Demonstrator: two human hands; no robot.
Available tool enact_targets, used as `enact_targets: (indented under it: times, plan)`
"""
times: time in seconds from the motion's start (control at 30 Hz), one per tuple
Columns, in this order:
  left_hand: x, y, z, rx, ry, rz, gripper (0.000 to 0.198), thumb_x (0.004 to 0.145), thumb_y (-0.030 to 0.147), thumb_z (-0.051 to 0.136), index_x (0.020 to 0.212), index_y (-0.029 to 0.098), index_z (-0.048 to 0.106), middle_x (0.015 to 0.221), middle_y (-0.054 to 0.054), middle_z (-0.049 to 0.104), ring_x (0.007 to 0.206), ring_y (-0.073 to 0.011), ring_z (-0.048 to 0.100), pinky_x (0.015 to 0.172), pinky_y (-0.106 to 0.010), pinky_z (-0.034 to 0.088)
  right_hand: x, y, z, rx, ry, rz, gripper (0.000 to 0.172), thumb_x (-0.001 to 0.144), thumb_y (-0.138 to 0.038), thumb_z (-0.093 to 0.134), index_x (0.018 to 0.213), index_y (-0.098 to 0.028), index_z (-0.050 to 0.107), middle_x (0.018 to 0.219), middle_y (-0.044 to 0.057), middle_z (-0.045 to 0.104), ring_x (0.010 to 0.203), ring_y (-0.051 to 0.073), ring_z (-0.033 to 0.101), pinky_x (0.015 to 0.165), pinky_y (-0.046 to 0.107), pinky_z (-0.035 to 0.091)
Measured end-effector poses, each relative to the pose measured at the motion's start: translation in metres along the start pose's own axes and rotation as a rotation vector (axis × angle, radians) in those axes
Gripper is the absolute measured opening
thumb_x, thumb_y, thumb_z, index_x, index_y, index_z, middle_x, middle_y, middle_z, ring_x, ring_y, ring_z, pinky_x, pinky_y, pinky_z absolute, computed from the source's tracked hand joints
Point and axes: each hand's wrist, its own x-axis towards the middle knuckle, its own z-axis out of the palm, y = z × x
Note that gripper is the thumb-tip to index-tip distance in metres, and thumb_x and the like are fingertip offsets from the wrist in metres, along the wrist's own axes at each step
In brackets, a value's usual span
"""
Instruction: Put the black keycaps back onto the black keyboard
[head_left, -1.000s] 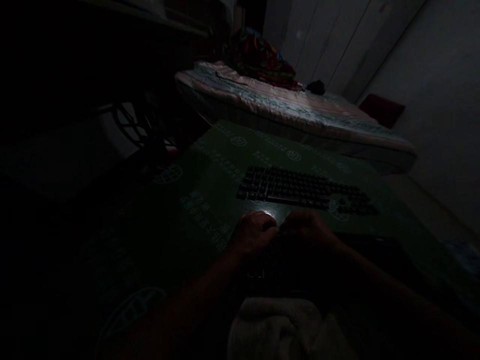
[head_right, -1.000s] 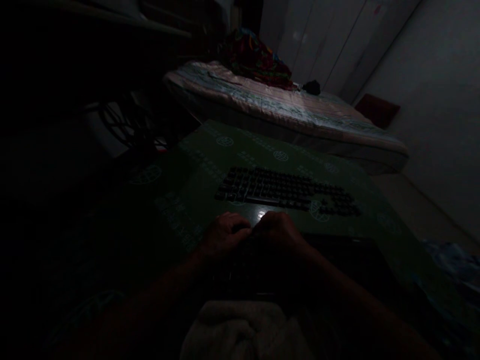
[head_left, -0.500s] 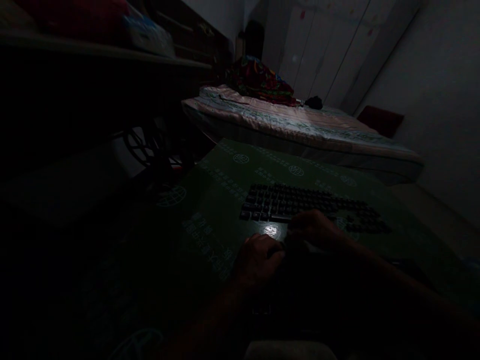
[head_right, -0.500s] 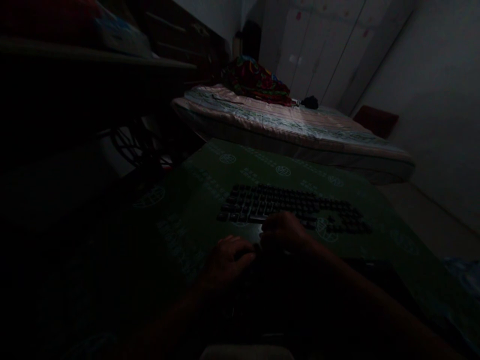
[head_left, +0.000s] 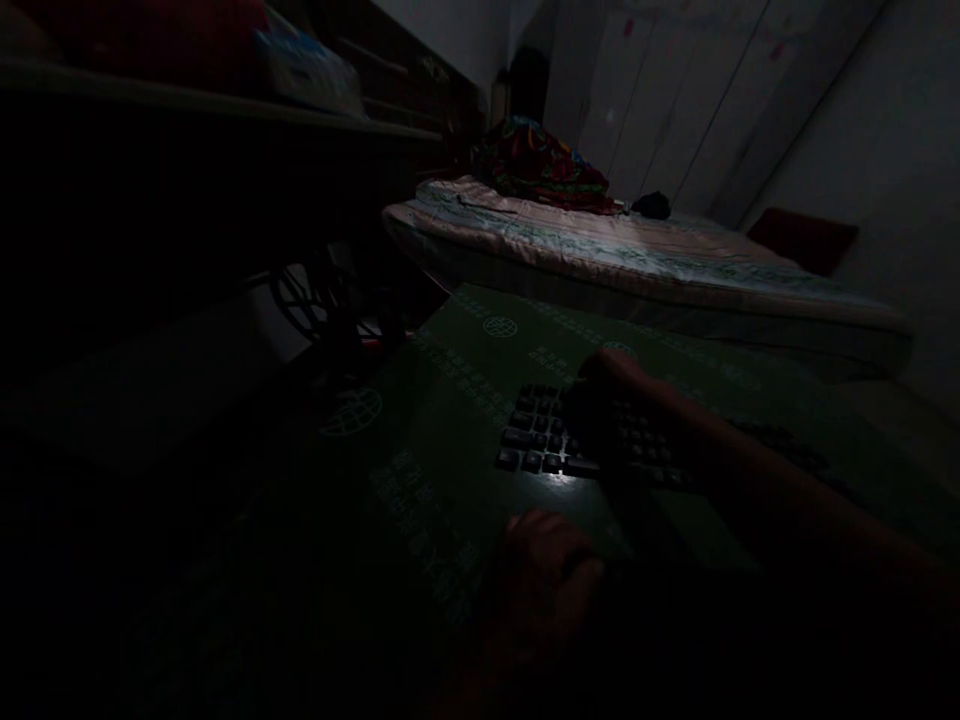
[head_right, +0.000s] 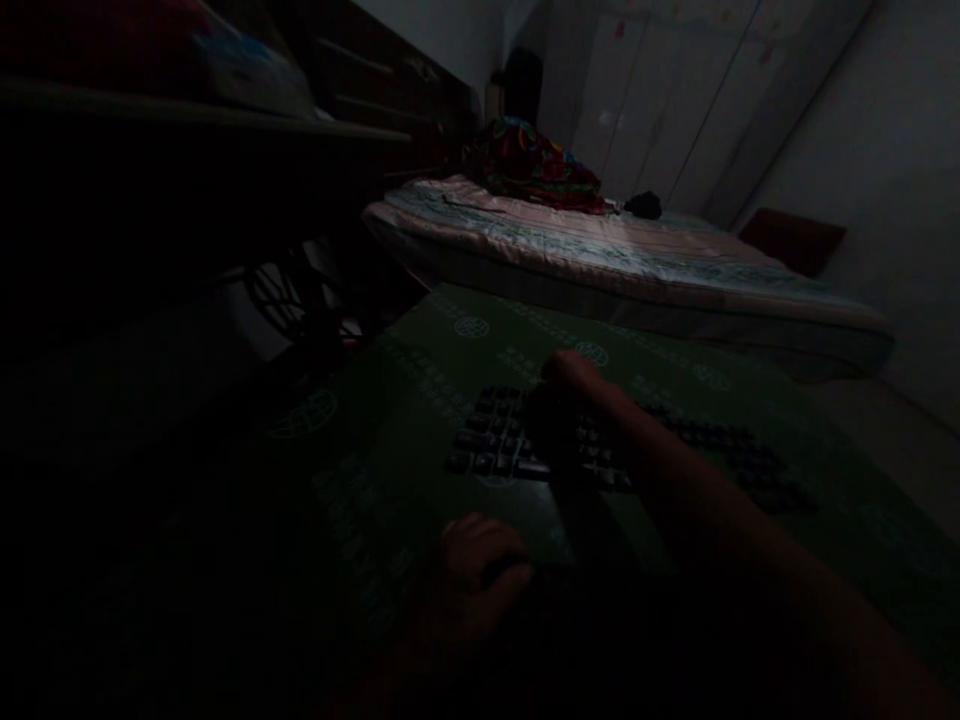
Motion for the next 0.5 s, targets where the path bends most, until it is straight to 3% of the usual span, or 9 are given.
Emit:
enact_targets:
  times: [0.13, 0.3, 0.5]
  plan:
    - [-0.001, -0.002, 0.002, -0.005, 0.002, 0.017, 0.004, 0.071, 0.017, 0.059, 0.068, 0.020, 0.061, 0.074, 0.002, 0.065, 0.076, -0.0145, 0.054, 0.073, -0.031, 0.033, 0.009, -0.006, 0.001, -0.054, -0.098, 0.049, 0.013, 0.071, -0.018, 0.058, 0.076, -0.017, 0.070, 0.081, 0.007, 0.069, 0.073, 0.016, 0.063, 0.054, 0.017, 0.039]
    - [-0.002, -0.003, 0.004, 0.005, 0.015, 0.032, 0.004, 0.071, 0.018, 0.059, 0.068, 0.019, 0.061, 0.073, 0.002, 0.064, 0.075, -0.0141, 0.054, 0.073, -0.031, 0.034, 0.015, -0.013, 0.004, -0.082, -0.132, 0.078, 0.011, 0.071, -0.016, 0.058, 0.071, -0.012, 0.068, 0.074, 0.010, 0.067, 0.063, 0.016, 0.061, 0.050, 0.019, 0.038]
    - [0.001, 0.003, -0.001, -0.004, -0.028, 0.000, 0.006, 0.072, 0.021, 0.058, 0.068, 0.021, 0.063, 0.076, 0.000, 0.067, 0.078, -0.0170, 0.055, 0.073, -0.033, 0.035, 0.005, -0.014, -0.008, 0.026, -0.010, -0.037, 0.015, 0.071, -0.009, 0.053, 0.066, -0.012, 0.068, 0.073, 0.009, 0.066, 0.067, 0.016, 0.060, 0.057, 0.020, 0.039]
